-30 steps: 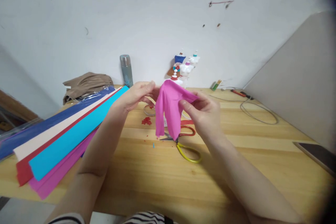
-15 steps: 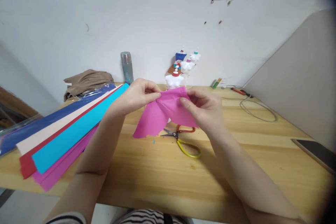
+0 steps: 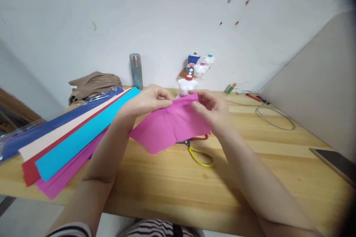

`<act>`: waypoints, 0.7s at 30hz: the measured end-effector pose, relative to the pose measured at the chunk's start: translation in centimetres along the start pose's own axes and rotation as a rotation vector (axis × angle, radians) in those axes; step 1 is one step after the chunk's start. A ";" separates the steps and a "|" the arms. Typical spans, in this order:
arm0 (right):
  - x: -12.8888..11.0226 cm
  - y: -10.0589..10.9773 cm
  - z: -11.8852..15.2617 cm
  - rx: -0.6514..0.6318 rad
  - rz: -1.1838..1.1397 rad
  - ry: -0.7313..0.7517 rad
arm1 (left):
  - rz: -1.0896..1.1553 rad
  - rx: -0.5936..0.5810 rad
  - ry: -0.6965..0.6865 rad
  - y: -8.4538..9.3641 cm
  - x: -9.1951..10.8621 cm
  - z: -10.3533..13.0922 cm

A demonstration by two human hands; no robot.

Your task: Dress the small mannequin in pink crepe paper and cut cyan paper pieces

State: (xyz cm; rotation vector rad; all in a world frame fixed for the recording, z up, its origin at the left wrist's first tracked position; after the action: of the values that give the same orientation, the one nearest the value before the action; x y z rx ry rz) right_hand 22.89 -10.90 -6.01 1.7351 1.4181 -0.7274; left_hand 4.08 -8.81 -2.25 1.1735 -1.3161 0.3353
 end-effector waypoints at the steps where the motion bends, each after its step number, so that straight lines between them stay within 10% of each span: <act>1: 0.1 -0.1 0.0 -0.009 0.000 -0.002 | 0.011 -0.020 -0.006 -0.2 -0.1 -0.1; 21: 1.3 0.3 -0.5 -0.106 -0.055 -0.122 | 0.069 -0.176 0.103 -1.4 -2.1 -0.5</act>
State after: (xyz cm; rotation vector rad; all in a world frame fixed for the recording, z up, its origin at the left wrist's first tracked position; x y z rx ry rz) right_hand 23.42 -9.84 -6.70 1.5497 1.4001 -0.7604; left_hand 4.81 -8.22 -4.63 0.9535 -1.2707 0.3190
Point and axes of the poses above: each hand's wrist, its own z-axis away from the middle knuckle, its own y-axis out of the back of the hand, x = y × z, the point moved 6 cm from there along -z, towards the middle knuckle
